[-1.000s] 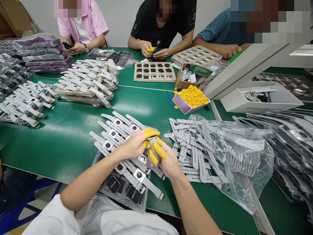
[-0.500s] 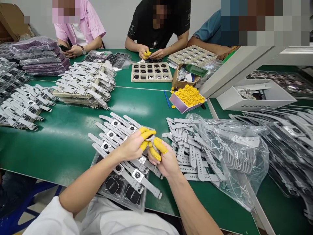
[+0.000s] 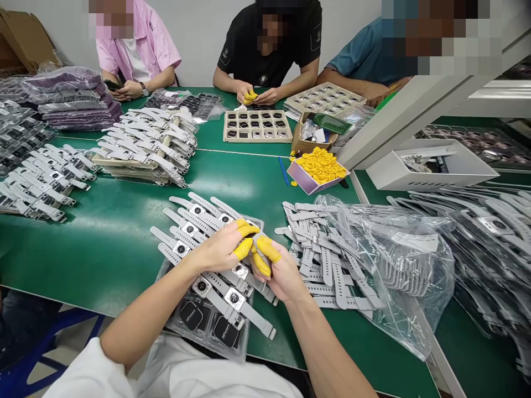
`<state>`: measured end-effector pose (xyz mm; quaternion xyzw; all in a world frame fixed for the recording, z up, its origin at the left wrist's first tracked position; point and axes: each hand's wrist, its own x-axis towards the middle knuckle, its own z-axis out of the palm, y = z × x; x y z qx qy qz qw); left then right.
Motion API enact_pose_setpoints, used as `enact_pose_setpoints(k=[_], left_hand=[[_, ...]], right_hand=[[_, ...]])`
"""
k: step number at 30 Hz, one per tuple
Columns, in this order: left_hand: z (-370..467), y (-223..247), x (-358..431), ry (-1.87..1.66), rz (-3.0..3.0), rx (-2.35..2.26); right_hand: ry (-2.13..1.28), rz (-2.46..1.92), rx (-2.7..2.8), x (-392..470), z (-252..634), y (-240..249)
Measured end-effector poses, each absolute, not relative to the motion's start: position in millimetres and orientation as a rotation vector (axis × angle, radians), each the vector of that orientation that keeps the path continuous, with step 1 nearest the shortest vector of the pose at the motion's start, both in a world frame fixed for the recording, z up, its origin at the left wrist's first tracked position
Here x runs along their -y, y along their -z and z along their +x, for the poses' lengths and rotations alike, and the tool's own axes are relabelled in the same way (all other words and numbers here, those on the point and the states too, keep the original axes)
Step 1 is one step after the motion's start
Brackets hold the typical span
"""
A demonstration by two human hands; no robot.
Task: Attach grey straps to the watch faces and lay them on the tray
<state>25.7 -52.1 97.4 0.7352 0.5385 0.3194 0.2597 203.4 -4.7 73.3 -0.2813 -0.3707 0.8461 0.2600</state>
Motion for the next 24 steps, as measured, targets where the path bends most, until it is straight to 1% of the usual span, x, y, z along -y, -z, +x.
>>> enact_pose_setpoints(k=[3, 7, 11, 15, 17, 18, 20, 22, 24], left_hand=[[22, -98, 52, -1.035, 1.776, -1.377], [28, -93, 49, -1.234, 1.479, -1.349], [35, -90, 45, -1.413, 1.081, -1.166], [15, -94, 39, -1.767, 0.742, -1.319], [2, -97, 35, -1.896, 0.604, -1.411], [-2, -98, 34, -1.894, 0.578, -1.438], [-2, -97, 34, -1.752, 0.629, -1.451], [8, -93, 36, -1.524, 0.799, -1.422], [21, -87, 40, -1.355, 1.073, -1.419]], right_hand=[[-2.228, -0.77, 1.033, 5, 203, -71], [-2.173, -0.764, 1.206, 4, 203, -67], [-2.26, -0.731, 1.364, 4, 207, -69], [-2.363, -0.719, 1.592, 0, 214, -74], [-2.312, -0.758, 1.679, -3, 216, -73], [-2.258, -0.786, 1.67, -5, 217, -72], [-2.143, -0.815, 1.569, -6, 215, -71], [-2.078, -0.793, 1.437, -6, 212, -71], [-2.094, -0.752, 1.35, -3, 209, -73]])
